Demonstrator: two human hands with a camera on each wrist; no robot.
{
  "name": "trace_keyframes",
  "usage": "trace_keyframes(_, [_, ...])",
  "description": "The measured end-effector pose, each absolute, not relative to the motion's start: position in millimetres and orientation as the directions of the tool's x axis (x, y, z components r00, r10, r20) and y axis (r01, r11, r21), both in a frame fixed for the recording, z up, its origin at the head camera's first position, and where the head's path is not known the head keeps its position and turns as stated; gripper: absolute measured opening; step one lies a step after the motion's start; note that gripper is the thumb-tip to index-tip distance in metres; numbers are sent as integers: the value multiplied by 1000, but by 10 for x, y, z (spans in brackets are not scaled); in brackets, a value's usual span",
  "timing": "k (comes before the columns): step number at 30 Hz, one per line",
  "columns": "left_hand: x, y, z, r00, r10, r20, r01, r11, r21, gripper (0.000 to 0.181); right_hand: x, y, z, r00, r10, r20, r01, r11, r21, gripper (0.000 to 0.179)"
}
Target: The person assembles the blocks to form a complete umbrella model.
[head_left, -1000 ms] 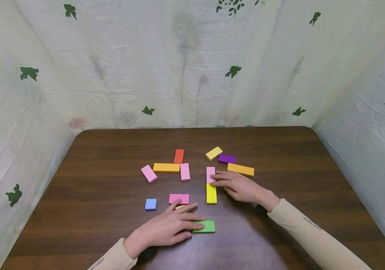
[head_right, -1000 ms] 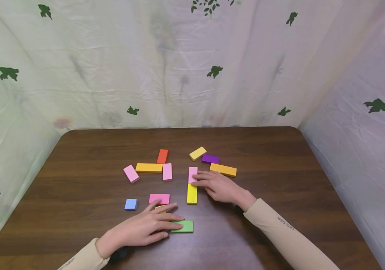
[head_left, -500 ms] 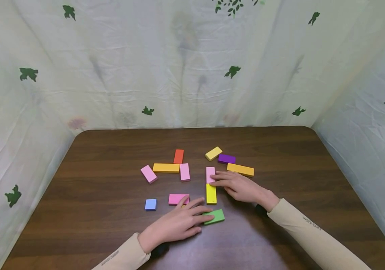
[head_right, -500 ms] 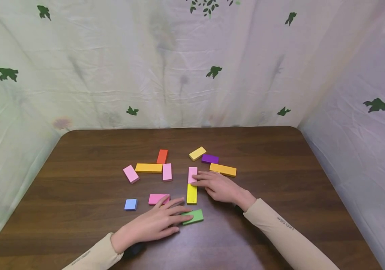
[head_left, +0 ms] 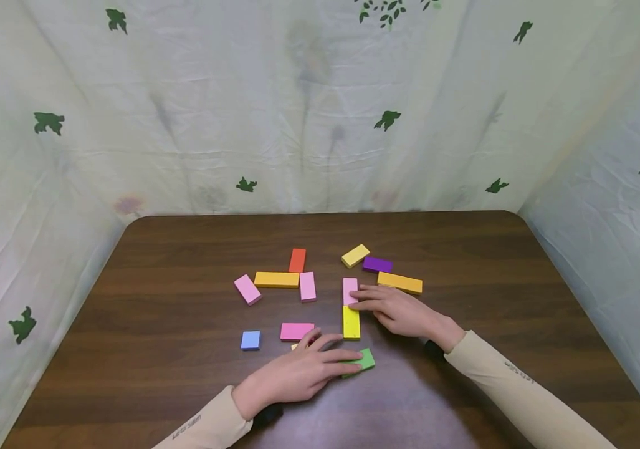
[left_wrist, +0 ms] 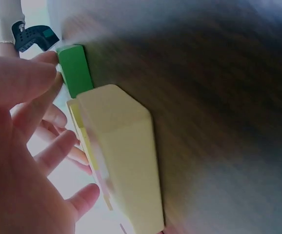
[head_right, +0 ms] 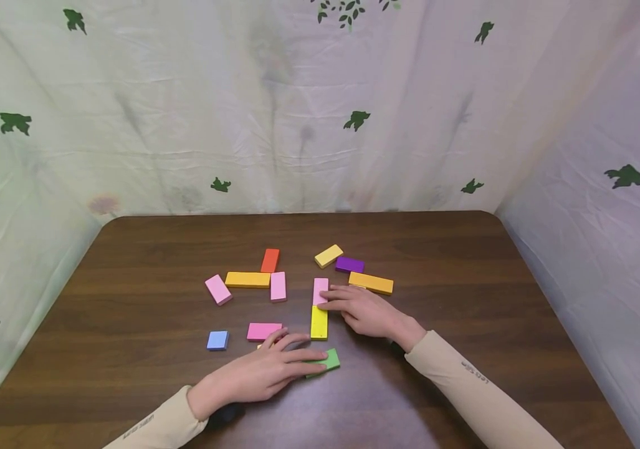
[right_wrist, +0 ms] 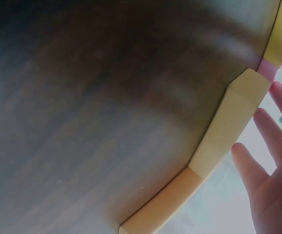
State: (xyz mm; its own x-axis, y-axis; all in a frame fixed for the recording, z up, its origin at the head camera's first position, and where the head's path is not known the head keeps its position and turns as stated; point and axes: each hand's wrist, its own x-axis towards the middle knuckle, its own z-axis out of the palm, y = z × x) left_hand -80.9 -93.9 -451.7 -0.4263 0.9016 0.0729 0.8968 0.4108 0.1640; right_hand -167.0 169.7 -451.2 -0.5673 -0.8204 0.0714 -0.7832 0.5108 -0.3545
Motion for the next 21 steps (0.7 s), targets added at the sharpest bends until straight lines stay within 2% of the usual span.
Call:
trace_keyframes(6, [-764,-955,-4515,-451,890,68,884,435,168,43,-1657,1699,-4518,-554,-828,80,-796,499,-343,43])
trace_keyframes(12, [-699,-973,-4499,-495,868,39,865,487,124,45,-1658,1705,-4532,-544,-834,90,-806,490,-333,45])
trace_keyframes(16, [-679,-958,-4491,-525,850,40,845,515,142,46,-1665,1707,-4533,-543,-835,94,-807,487,-334,45])
trace_keyframes(21, [-675,-906,-4500,-523,851,52,844,509,167,49,-1673,1706,-4531,-539,-837,95,-808,482,-340,45])
